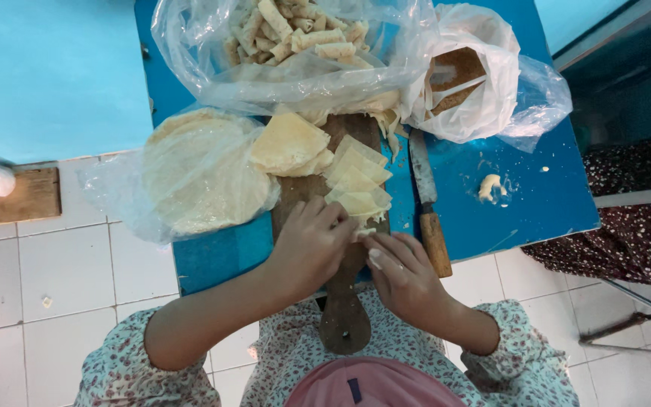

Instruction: The person cuts a soft white food sheet into pieces with a knife on a wooden board, folds and pinches the pieces, and places them into plastic bags. They also spoon brown sugar from a plastic bag into the snack bags while assembling them one at a time.

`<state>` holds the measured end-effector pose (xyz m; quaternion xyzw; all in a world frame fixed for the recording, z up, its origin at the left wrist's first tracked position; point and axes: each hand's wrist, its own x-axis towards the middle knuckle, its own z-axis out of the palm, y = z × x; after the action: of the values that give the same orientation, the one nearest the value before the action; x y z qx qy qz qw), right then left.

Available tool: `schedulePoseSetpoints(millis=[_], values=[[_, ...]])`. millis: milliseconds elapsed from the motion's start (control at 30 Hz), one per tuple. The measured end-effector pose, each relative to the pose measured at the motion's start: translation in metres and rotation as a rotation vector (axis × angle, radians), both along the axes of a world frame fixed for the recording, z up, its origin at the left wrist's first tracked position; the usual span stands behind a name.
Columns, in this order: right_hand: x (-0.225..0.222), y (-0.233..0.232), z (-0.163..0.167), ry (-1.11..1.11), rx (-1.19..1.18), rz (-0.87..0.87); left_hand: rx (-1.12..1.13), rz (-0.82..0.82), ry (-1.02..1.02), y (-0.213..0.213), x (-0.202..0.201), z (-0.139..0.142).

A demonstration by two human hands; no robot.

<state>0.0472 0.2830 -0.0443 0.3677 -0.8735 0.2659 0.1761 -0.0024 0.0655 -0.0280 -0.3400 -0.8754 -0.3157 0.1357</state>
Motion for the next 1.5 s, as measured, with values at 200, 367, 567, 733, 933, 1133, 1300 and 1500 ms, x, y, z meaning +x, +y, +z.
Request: schedulePoseSetpoints(millis=[200, 367, 567, 733, 933, 1133, 1300, 1500], values=[[-0.017, -0.004, 0.011, 0.126, 0.25, 0.008, 0.171, 0.078, -0.025, -0.013, -0.005, 0.016], [-0.029, -0.007, 0.017, 0.094, 0.293, -0.007, 0.209, 0.097, -0.049, -0.02, -0.012, 0.022], [-0.043, -0.011, 0.036, -0.153, -0.059, -0.13, 0.23, 0.1, -0.055, -0.031, -0.009, 0.023], [-0.053, -0.018, 0.082, -0.383, -0.574, 0.039, 0.187, 0.11, -0.072, -0.036, -0.011, 0.017], [-0.136, -0.041, 0.131, 0.338, -0.028, -0.054, 0.068, 0.122, -0.062, -0.032, -0.009, 0.01], [-0.104, -0.016, 0.108, -0.145, -0.086, -0.07, -0.055, 0.107, -0.082, -0.028, -0.01, 0.011], [-0.082, 0.006, 0.063, -0.238, 0.098, 0.094, -0.038, 0.083, -0.109, -0.021, -0.013, 0.009], [-0.081, 0.014, 0.037, -0.141, 0.009, 0.132, 0.113, 0.058, -0.274, -0.01, -0.019, 0.013]])
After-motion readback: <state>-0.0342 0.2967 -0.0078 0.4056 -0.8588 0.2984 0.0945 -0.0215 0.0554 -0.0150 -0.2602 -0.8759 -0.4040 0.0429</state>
